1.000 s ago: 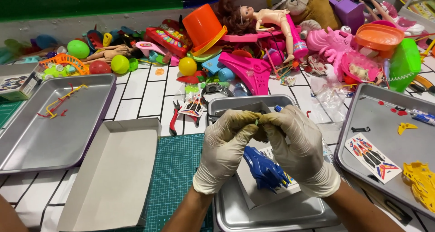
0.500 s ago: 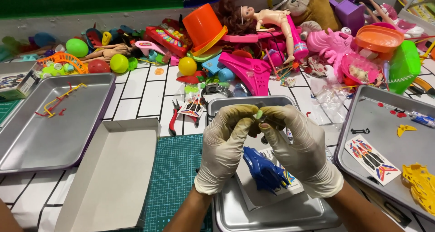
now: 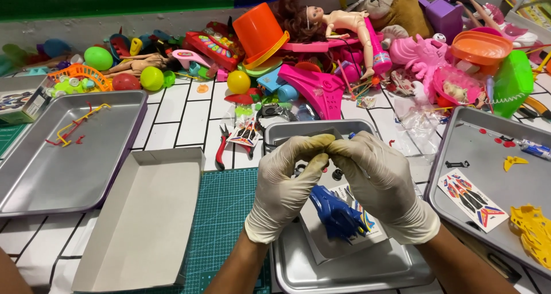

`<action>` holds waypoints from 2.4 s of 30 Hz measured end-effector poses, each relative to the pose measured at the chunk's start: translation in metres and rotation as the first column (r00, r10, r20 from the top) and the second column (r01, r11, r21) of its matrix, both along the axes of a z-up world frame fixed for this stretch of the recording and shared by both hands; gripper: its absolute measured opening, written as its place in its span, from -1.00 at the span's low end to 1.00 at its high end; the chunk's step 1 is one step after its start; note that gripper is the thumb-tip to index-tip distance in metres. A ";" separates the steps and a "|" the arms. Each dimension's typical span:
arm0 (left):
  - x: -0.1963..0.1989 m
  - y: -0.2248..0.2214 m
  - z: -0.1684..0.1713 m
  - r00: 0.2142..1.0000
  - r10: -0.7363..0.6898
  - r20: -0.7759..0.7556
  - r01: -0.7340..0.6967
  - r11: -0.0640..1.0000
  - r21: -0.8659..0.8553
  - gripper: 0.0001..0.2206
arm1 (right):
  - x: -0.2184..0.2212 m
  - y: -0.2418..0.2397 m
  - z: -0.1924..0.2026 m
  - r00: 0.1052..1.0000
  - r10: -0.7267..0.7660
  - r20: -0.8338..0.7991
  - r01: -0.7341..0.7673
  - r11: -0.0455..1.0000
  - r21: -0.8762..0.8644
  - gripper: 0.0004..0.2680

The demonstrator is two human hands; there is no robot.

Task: Assembling a mini 4WD toy car chassis by installing gears, axles, and a motor.

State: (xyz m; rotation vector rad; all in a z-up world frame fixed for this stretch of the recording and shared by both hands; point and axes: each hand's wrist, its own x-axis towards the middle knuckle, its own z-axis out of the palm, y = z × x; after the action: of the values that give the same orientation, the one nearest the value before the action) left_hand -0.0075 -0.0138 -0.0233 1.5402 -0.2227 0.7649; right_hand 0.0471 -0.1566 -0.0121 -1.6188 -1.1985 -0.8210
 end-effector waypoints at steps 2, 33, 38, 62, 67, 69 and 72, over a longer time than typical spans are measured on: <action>0.000 0.000 0.002 1.000 0.006 -0.001 -0.006 1.000 0.005 -0.85 | 0.005 -0.003 -0.004 1.000 0.006 -0.002 -0.006 1.000 0.007 -0.95; -0.006 0.008 0.006 0.998 0.015 0.064 -0.017 0.999 0.030 -0.76 | -0.006 -0.002 0.014 0.997 -0.004 -0.076 0.007 0.999 0.038 -0.92; -0.004 0.011 0.003 0.999 0.037 0.040 -0.040 0.998 0.054 -0.78 | 0.004 -0.006 0.005 0.994 -0.048 -0.095 0.048 0.999 -0.007 -0.88; -0.013 0.078 -0.002 0.507 0.215 -0.834 0.074 0.954 0.291 -0.51 | 0.056 0.044 -0.047 0.957 -0.135 -0.257 -0.046 0.805 -0.592 -0.88; -0.007 0.088 -0.015 0.518 0.233 -0.823 0.133 0.929 0.346 -0.54 | 0.059 0.044 -0.055 0.954 -0.142 -0.263 -0.040 0.812 -0.582 -0.89; -0.007 0.089 -0.018 0.542 0.248 -0.803 0.146 0.913 0.380 -0.54 | 0.055 0.046 -0.054 0.960 -0.147 -0.238 -0.026 0.800 -0.599 -0.90; -0.009 0.090 -0.016 0.547 0.223 -0.807 0.173 0.913 0.370 -0.55 | 0.061 0.046 -0.063 0.962 -0.162 -0.219 -0.012 0.776 -0.630 -0.88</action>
State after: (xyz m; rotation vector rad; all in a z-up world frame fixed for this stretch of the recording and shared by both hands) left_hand -0.0162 0.0759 -0.0391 2.1596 0.4046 -0.1131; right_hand 0.1080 -0.1110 -0.0751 -2.2495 -1.2933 -0.2211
